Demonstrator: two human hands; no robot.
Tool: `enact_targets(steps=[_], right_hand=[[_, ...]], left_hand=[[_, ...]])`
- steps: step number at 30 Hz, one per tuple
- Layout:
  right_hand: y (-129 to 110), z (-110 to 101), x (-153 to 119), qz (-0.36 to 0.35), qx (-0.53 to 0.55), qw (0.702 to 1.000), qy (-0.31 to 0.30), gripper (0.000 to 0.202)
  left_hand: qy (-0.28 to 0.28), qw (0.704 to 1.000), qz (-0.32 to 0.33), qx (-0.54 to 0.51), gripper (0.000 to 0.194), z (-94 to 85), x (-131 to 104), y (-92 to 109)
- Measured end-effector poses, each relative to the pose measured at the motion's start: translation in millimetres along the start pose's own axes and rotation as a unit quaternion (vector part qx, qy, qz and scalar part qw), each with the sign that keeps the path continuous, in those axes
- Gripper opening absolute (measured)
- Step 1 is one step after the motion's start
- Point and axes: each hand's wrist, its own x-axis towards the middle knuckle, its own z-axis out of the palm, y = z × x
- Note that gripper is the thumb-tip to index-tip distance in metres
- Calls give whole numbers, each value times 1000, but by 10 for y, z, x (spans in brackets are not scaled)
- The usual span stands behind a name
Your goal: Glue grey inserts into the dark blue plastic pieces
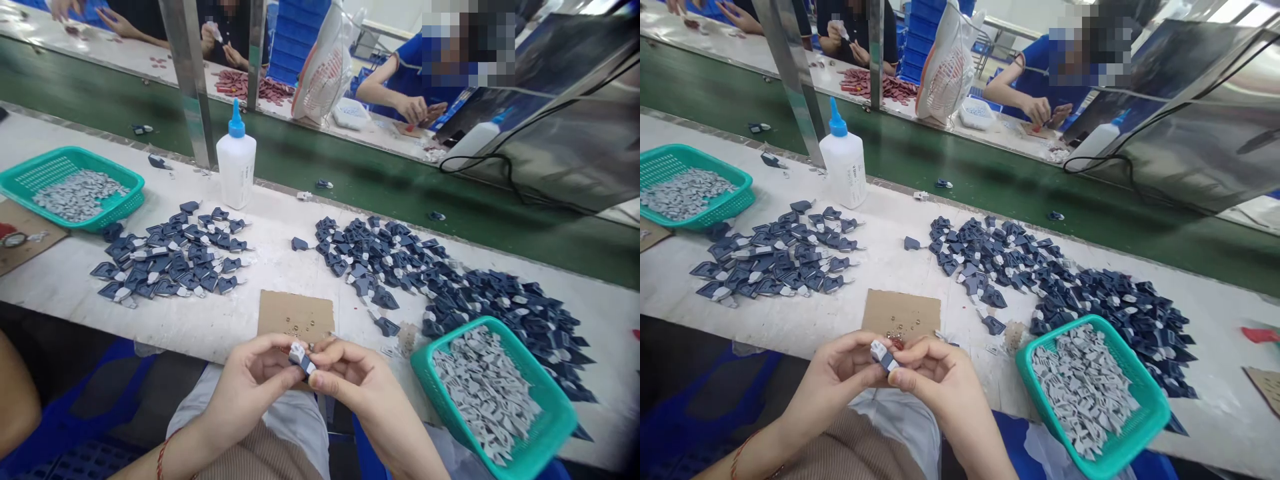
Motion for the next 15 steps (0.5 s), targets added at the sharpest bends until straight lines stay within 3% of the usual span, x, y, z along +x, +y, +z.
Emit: enact_targets(steps=[3, 7, 11, 15], right_hand=[[49, -26, 20, 24, 69, 997, -13, 19], [136, -23, 1, 18, 78, 996, 31, 20], [168, 90, -10, -41, 71, 993, 85, 21], [83, 68, -30, -96, 46, 986, 131, 23]], left_hand=[[-24, 1000, -8, -11, 24, -2, 27, 7], [-20, 1000, -5, 4, 29, 8, 49, -6], [-4, 1000, -7, 16, 43, 43, 97, -36], [11, 999, -7, 48, 41, 63, 237, 14]])
